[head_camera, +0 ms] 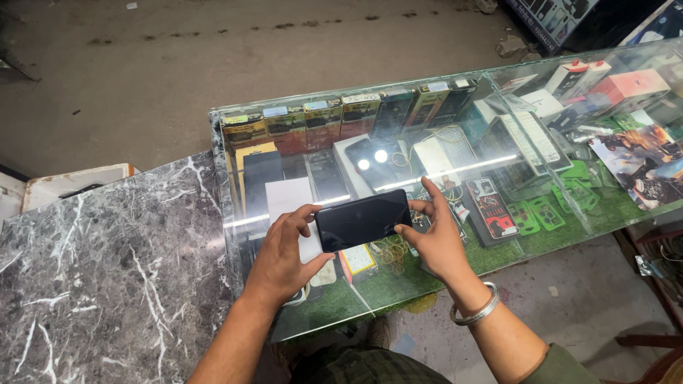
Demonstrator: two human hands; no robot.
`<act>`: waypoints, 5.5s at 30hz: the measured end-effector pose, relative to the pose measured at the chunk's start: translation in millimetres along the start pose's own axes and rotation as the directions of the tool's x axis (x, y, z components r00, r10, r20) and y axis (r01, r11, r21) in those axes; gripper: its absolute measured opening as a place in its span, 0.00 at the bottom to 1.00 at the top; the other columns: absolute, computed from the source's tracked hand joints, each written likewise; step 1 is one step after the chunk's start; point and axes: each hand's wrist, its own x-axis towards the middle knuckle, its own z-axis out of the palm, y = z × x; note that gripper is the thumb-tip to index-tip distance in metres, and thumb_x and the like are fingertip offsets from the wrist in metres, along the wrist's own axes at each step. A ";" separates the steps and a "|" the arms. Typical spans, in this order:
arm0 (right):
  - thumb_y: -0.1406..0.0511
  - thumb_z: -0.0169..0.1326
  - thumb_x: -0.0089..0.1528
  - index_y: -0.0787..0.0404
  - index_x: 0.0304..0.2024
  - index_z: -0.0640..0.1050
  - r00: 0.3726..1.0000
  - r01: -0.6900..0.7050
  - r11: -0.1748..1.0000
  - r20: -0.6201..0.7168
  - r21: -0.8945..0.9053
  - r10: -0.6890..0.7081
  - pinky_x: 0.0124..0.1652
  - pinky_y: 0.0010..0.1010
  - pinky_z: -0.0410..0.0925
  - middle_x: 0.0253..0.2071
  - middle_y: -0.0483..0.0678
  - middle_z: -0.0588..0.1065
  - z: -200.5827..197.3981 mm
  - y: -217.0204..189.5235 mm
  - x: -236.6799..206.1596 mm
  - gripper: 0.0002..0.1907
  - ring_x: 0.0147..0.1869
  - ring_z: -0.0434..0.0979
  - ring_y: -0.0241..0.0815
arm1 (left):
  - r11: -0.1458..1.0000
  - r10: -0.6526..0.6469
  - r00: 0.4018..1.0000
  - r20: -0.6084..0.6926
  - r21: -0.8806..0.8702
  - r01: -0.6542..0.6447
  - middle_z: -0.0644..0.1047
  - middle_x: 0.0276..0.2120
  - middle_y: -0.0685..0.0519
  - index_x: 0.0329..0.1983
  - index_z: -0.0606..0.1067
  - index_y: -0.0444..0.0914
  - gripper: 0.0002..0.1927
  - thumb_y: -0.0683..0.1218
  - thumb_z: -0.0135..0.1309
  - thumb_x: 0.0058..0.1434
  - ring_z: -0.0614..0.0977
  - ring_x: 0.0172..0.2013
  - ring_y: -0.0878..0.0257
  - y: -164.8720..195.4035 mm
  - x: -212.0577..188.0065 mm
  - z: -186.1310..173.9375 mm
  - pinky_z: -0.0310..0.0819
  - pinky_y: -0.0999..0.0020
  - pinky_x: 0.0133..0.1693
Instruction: The person works at a repair bench with a disassembled phone and multimeter, then walks to a glass display counter, picks up an ESD bag, and retrieves a screen protector box from a shelf. They return to the counter, open the bag, take out a phone, and align and press a screen protector onto the phone's display.
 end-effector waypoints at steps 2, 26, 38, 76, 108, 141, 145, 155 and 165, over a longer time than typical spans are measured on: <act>0.73 0.67 0.49 0.62 0.73 0.54 0.998 -0.057 0.994 -0.012 -0.094 0.056 0.63 0.37 0.61 0.52 0.53 0.78 0.0 -2.2 -1.3 0.54 0.61 0.75 0.44 | 1.000 0.011 1.000 -0.006 -0.004 -0.011 0.73 0.40 0.49 0.63 0.61 0.40 0.46 0.44 0.73 0.42 0.75 0.39 0.53 0.2 1.4 0.5 0.72 0.53 0.45; 0.81 0.59 0.50 0.64 0.70 0.61 0.967 -0.243 0.860 0.183 0.448 0.178 0.47 0.27 0.73 0.50 0.47 0.73 -10.9 -8.6 2.7 0.45 0.50 0.78 0.38 | 0.982 -0.098 0.986 0.138 -0.145 0.118 0.70 0.59 0.49 0.65 0.55 0.43 0.48 0.46 0.72 0.46 0.80 0.53 0.52 -6.1 2.9 -1.8 0.74 0.55 0.55; 0.78 0.54 0.55 0.65 0.61 0.64 0.892 -0.443 0.390 0.354 0.807 0.280 0.56 0.38 0.73 0.54 0.55 0.74 2.1 -15.5 -13.0 0.31 0.57 0.78 0.46 | 1.000 0.000 0.982 -0.190 0.030 0.006 0.73 0.58 0.46 0.67 0.59 0.43 0.49 0.53 0.74 0.47 0.80 0.51 0.50 17.3 6.8 -11.1 0.77 0.57 0.52; 0.61 0.42 0.72 0.74 0.57 0.73 0.914 -0.400 0.543 0.361 0.738 0.184 0.46 0.34 0.76 0.45 0.56 0.80 32.2 -15.1 -2.1 0.22 0.43 0.84 0.44 | 0.499 -0.445 0.895 0.035 -0.820 0.280 0.75 0.55 0.47 0.66 0.62 0.34 0.28 0.40 0.55 0.64 0.77 0.55 0.60 13.9 18.6 51.1 0.71 0.63 0.58; 0.68 0.57 0.63 0.68 0.53 0.79 0.924 -0.274 0.830 0.372 0.487 0.087 0.33 0.24 0.71 0.36 0.47 0.82 26.7 -5.3 6.5 0.17 0.33 0.78 0.31 | 0.409 -0.462 0.878 0.127 -0.848 0.338 0.75 0.54 0.47 0.66 0.63 0.33 0.29 0.44 0.54 0.63 0.77 0.56 0.60 6.3 15.5 50.2 0.70 0.62 0.58; 0.68 0.55 0.62 0.66 0.44 0.80 0.889 -0.441 0.731 0.365 0.521 0.277 0.30 0.19 0.61 0.32 0.39 0.75 30.8 -7.2 5.1 0.10 0.29 0.66 0.26 | 0.453 -0.365 0.898 0.244 -0.797 0.401 0.76 0.53 0.49 0.66 0.64 0.33 0.29 0.42 0.52 0.61 0.77 0.54 0.62 11.9 13.9 44.6 0.70 0.63 0.57; 0.66 0.56 0.63 0.63 0.36 0.78 0.901 -0.419 0.762 0.328 0.494 0.283 0.27 0.19 0.60 0.26 0.38 0.71 34.0 -3.7 9.2 0.06 0.26 0.65 0.27 | 0.471 -0.326 0.911 0.252 -0.793 0.387 0.77 0.51 0.49 0.66 0.65 0.32 0.29 0.42 0.52 0.61 0.78 0.52 0.62 11.5 14.2 45.0 0.71 0.63 0.56; 0.51 0.48 0.71 0.62 0.24 0.73 0.872 -0.480 0.792 0.307 0.377 0.382 0.19 0.26 0.58 0.17 0.47 0.70 35.5 -7.4 23.4 0.27 0.17 0.66 0.37 | 0.438 -0.218 0.939 0.264 -0.834 0.336 0.77 0.53 0.48 0.69 0.63 0.32 0.32 0.41 0.53 0.59 0.78 0.54 0.62 19.5 14.5 39.9 0.70 0.63 0.58; 0.73 0.53 0.60 0.59 0.69 0.68 0.906 -0.278 0.759 0.424 0.588 0.002 0.47 0.22 0.67 0.47 0.41 0.71 19.7 -47.7 30.1 0.33 0.47 0.72 0.30 | 0.423 -0.318 0.901 0.294 -0.807 0.412 0.78 0.49 0.50 0.66 0.66 0.34 0.32 0.44 0.53 0.56 0.79 0.50 0.63 18.1 16.4 36.1 0.71 0.65 0.55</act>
